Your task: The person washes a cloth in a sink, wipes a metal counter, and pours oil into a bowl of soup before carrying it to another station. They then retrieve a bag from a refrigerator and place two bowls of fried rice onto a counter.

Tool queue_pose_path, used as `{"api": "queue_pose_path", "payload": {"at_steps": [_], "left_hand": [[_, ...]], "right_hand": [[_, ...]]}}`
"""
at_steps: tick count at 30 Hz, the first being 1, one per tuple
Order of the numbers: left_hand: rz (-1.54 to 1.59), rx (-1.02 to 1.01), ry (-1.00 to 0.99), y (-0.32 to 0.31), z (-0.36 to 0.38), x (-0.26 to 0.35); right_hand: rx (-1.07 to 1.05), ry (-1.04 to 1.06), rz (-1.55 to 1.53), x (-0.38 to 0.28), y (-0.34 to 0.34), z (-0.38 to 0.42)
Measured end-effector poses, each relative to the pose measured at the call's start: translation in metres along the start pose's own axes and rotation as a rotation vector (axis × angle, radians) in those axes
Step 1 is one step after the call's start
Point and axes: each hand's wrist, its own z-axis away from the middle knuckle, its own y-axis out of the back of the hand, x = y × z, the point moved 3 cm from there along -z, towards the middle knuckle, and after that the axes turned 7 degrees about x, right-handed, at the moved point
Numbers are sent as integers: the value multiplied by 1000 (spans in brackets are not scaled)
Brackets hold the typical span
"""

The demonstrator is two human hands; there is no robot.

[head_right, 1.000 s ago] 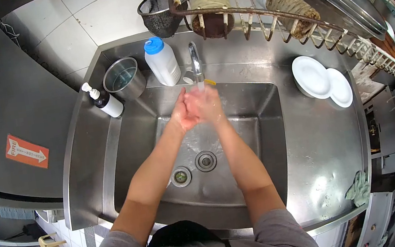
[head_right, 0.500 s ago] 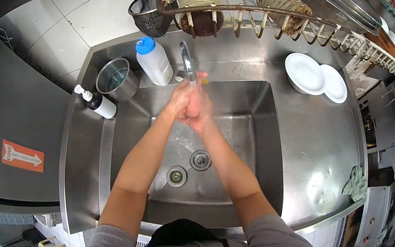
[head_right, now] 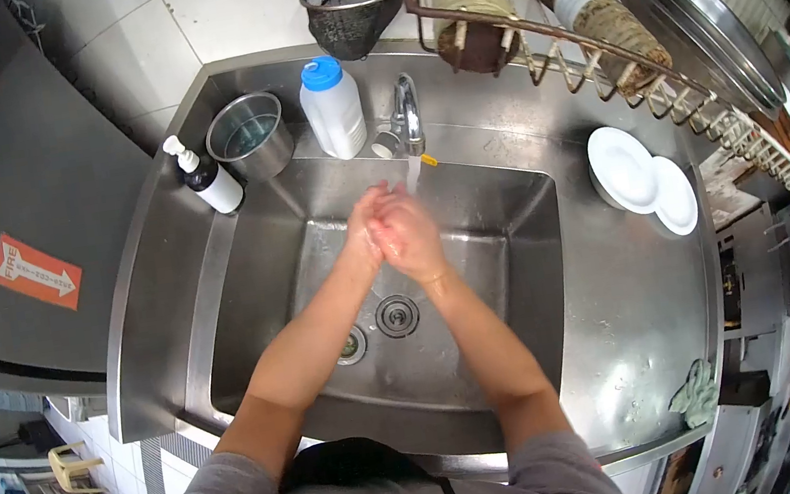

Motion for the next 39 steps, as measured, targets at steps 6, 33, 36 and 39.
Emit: {"api": "queue_pose_path", "payload": {"at_steps": [6,33,36,39], "left_hand": [[-213,-96,-775,-38,68,-25],[-2325,-1023,-1117,157,125,-229],[-2473,-999,-1039,167,113,-242],[-2299,-726,-768,182,104,-245]], "right_hand": [[883,-1352,-1075,1,0,51],[-1641,-807,95,-13,-58,272],[-1554,-709,189,-19,-59,268],[-1466,-720,237,-19,-62,277]]}}
